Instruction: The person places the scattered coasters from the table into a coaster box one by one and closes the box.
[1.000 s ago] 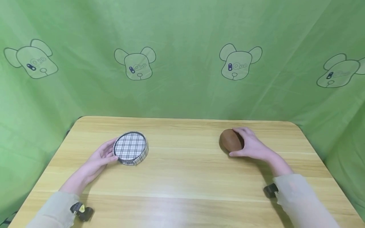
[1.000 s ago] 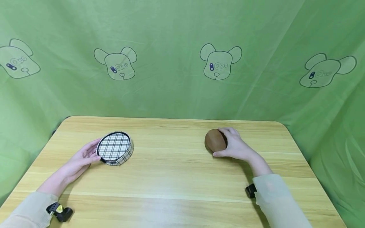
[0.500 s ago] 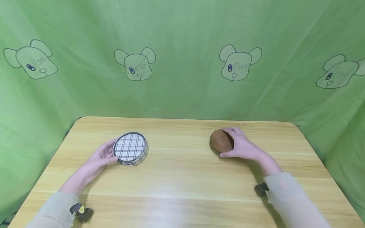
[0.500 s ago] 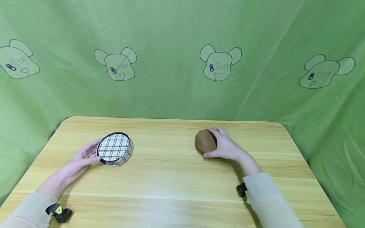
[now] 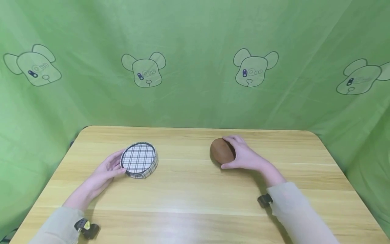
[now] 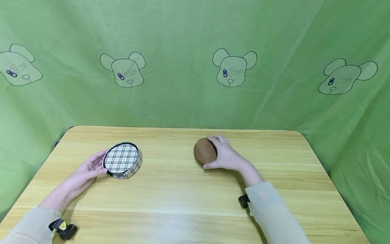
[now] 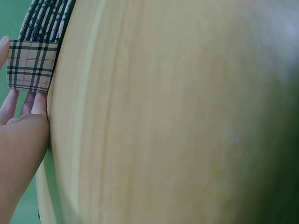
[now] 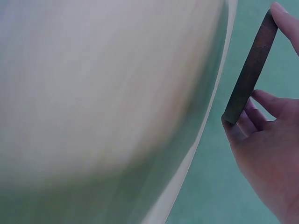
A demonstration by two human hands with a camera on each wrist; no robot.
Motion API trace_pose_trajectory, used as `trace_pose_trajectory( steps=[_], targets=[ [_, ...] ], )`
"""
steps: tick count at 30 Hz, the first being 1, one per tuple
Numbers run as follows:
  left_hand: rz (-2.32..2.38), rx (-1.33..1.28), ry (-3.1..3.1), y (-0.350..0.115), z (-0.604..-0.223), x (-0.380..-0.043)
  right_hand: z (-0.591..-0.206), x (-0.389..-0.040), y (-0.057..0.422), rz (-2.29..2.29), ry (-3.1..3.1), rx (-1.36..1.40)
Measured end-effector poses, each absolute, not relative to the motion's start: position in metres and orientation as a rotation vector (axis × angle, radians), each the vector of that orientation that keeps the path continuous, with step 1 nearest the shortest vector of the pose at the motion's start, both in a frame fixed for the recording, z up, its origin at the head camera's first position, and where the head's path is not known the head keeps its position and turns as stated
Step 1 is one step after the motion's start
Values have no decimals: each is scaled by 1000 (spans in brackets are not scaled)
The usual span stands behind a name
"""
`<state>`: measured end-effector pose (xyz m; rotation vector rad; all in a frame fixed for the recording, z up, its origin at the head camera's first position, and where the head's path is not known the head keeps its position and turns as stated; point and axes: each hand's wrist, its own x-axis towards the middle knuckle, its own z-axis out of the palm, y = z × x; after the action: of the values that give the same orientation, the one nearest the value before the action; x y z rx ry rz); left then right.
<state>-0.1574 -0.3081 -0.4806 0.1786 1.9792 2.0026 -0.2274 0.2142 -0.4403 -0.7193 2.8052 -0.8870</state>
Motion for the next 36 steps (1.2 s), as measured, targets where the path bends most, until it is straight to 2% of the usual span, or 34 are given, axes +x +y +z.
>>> trace_pose_trajectory(
  steps=[36],
  targets=[
    [1995,179,1993,-308,-482,-158,-432,-226,98,-901,2622,-926]
  ],
)
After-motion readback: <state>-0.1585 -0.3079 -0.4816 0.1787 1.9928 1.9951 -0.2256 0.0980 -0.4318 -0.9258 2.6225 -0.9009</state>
